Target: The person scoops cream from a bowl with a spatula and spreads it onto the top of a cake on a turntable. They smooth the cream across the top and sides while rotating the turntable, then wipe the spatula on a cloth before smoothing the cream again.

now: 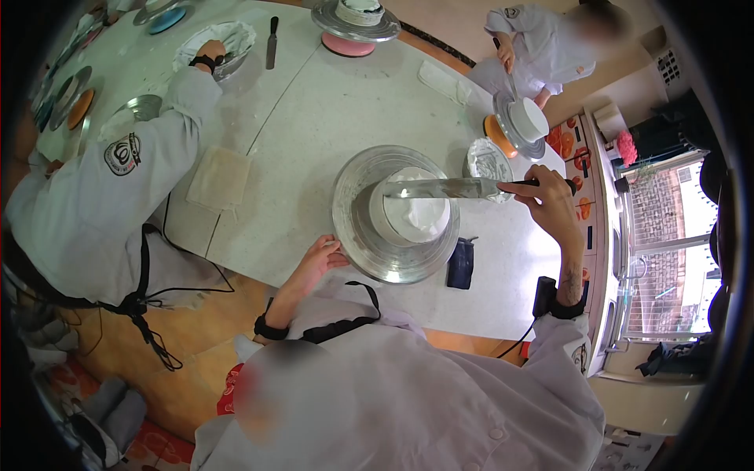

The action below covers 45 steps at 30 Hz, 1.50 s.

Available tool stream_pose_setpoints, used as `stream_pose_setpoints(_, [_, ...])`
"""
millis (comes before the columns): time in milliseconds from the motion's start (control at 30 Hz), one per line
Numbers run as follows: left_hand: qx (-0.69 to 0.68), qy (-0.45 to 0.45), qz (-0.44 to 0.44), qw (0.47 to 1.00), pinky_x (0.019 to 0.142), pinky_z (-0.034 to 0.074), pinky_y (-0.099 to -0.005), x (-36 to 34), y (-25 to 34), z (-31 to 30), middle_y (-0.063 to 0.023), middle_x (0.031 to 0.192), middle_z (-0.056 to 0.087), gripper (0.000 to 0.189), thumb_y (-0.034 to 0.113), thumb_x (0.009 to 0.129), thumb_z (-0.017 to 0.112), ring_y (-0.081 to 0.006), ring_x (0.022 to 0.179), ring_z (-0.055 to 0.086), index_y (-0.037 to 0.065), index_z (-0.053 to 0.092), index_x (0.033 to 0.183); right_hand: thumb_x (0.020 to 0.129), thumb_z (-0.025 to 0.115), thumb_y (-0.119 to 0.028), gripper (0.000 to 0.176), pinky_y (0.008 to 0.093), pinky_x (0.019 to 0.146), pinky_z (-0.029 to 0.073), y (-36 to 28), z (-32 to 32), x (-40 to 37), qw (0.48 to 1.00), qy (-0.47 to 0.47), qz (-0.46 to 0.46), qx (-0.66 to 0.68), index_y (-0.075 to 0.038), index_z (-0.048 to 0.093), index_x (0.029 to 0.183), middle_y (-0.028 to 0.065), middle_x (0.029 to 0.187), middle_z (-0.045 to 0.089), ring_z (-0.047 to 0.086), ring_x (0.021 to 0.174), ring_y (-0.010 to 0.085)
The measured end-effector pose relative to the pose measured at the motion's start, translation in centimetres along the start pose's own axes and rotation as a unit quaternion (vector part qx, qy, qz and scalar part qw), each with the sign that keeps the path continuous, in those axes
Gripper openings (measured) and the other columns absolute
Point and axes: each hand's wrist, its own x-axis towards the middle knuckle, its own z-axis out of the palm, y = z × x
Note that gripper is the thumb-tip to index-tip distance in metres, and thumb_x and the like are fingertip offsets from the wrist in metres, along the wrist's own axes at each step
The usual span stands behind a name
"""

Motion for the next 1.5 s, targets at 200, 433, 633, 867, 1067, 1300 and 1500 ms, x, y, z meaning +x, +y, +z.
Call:
stream_pose_setpoints(200, [0.009, 0.005, -0.005, 1.0, 0.086, 0.043, -0.0348, -0.2, 0.6, 0.5, -0.0088, 0.102, 0.055, 0.029, 0.023, 0.089, 0.045, -0.0178, 0.091, 0.056, 0.005, 0.039, 0.111, 0.067, 0.067, -0.008, 0.03, 0.0314, 0.057, 0.041, -1.1, 0.1, 1.4, 1.0, 0.002, 0.021, 0.002, -0.026, 0.069, 0.091, 0.0041, 0.065, 0.049, 0.048, 0.06, 0.0171])
stream_pose_setpoints(433, [-0.013, 0.0, -0.002, 1.0, 0.085, 0.044, -0.0346, -0.2, 0.2, 0.1, -0.0082, 0.101, 0.055, 0.027, 0.022, 0.09, 0.044, -0.0176, 0.089, 0.057, 0.004, 0.04, 0.11, 0.068, 0.066, -0.01, 0.027, 0.0319, 0.052, 0.04, -1.5, -1.0, 1.0, 0.998, -0.05, -0.006, 0.029, -0.023, 0.069, 0.091, 0.0045, 0.057, 0.05, 0.049, 0.054, 0.0189])
stream_pose_setpoints(633, [-0.016, -0.008, -0.012, 1.0, 0.085, 0.044, -0.0347, 0.0, 0.2, -0.1, -0.0087, 0.099, 0.056, 0.022, 0.022, 0.09, 0.044, -0.018, 0.088, 0.057, 0.005, 0.042, 0.104, 0.073, 0.061, -0.009, 0.025, 0.0302, 0.05, 0.04, -0.2, -1.1, 1.0, 0.985, -0.053, 0.103, 0.126, -0.021, 0.068, 0.094, 0.0065, 0.055, 0.055, 0.05, 0.049, 0.019])
stream_pose_setpoints(867, [-0.014, -0.007, -0.017, 1.0, 0.084, 0.044, -0.0331, 0.3, 0.1, -0.2, -0.0089, 0.096, 0.055, 0.024, 0.023, 0.089, 0.046, -0.0167, 0.088, 0.057, 0.005, 0.04, 0.104, 0.084, 0.049, -0.016, 0.024, 0.0243, 0.034, 0.033, 4.9, 2.6, 4.3, 0.903, -0.25, 0.255, 0.239, -0.007, 0.063, 0.102, 0.0026, 0.046, 0.048, 0.041, 0.033, 0.0085])
stream_pose_setpoints(1067, [-0.005, 0.025, 0.003, 1.0, 0.08, 0.045, -0.0316, 0.2, 0.2, -0.2, -0.006, 0.096, 0.056, 0.029, 0.025, 0.089, 0.046, -0.0142, 0.087, 0.056, 0.004, 0.042, 0.109, 0.08, 0.05, -0.016, 0.029, 0.0228, 0.027, 0.03, 6.1, 3.6, 7.8, 0.828, -0.357, 0.293, 0.319, -0.003, 0.061, 0.103, 0.0024, 0.044, 0.046, 0.039, 0.029, 0.0094])
stream_pose_setpoints(1300, [-0.009, 0.027, 0.016, 0.999, 0.079, 0.046, -0.0333, 0.6, -0.1, -1.2, -0.0086, 0.101, 0.056, 0.032, 0.023, 0.089, 0.045, -0.0177, 0.087, 0.057, 0.002, 0.041, 0.114, 0.08, 0.05, -0.016, 0.029, 0.0234, 0.027, 0.031, 5.1, 1.8, 11.3, 0.814, -0.43, 0.24, 0.31, -0.001, 0.06, 0.103, 0.0028, 0.044, 0.046, 0.041, 0.029, 0.0105])
stream_pose_setpoints(1500, [-0.026, 0.035, 0.02, 0.999, 0.078, 0.046, -0.0334, 0.8, -0.1, -1.4, -0.0095, 0.101, 0.057, 0.032, 0.023, 0.089, 0.045, -0.0183, 0.086, 0.058, 0.002, 0.043, 0.113, 0.08, 0.051, -0.017, 0.032, 0.0225, 0.028, 0.032, 4.3, 1.0, 11.1, 0.824, -0.444, 0.181, 0.302, 0.002, 0.059, 0.103, 0.0025, 0.044, 0.046, 0.042, 0.029, 0.0106])
